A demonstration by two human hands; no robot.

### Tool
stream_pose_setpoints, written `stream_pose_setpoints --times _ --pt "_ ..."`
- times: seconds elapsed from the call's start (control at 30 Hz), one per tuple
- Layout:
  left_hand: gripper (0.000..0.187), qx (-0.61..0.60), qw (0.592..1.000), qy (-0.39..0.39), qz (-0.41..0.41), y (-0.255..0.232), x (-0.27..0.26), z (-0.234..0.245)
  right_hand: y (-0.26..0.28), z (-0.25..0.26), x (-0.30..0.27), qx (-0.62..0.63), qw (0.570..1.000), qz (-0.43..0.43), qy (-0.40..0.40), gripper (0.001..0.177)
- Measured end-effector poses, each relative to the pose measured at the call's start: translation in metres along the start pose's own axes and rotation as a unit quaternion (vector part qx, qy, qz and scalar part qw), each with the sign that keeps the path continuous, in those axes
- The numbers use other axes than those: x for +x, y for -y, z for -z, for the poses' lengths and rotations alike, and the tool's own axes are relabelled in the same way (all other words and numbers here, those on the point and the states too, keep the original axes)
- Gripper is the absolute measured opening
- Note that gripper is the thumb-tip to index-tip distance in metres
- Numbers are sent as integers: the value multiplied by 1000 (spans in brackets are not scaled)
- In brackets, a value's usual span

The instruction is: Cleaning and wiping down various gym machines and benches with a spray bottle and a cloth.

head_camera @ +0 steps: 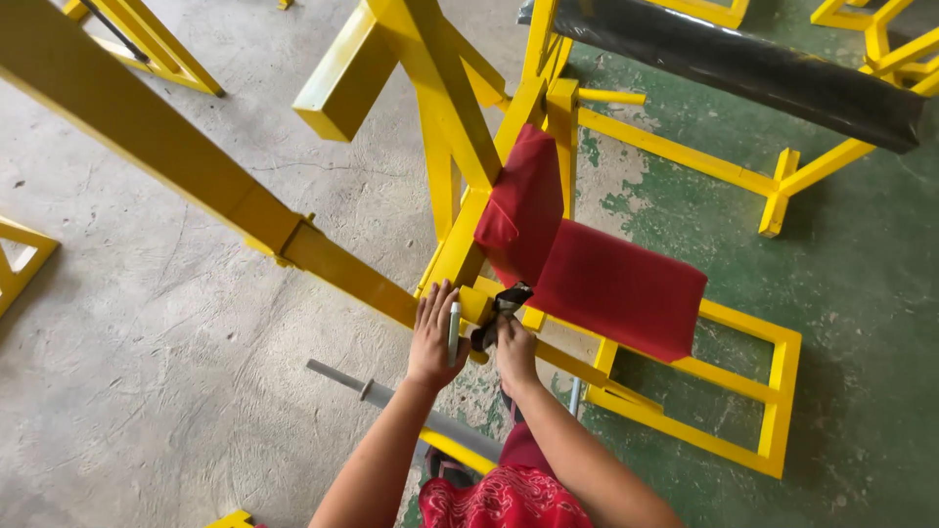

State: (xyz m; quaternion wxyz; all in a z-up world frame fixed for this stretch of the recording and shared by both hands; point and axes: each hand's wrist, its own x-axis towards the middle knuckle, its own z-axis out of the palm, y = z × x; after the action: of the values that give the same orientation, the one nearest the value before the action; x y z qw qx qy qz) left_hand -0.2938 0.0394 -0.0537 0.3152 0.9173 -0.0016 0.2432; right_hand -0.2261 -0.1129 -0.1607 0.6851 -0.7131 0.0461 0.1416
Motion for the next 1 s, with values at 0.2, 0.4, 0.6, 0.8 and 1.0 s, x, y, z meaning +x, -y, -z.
stream_pose_setpoints --times 0.2,0.4,0.6,0.8,1.0 --pt "84 13 1000 24 -14 1 -2 8 -47 1 1 -6 1000 20 12 34" --pt "85 7 999 37 -28 10 -2 7 -126 19 46 -105 979 -174 -1 35" --pt "85 -20 998 55 -25 4 7 17 -38 -2 2 81 993 -85 -19 31" --pt "81 -1 999 45 -12 2 12 7 -11 -6 -22 -10 1000 10 -3 37" --pt "75 32 998 52 9 6 9 -7 -161 28 65 65 982 -170 -43 35"
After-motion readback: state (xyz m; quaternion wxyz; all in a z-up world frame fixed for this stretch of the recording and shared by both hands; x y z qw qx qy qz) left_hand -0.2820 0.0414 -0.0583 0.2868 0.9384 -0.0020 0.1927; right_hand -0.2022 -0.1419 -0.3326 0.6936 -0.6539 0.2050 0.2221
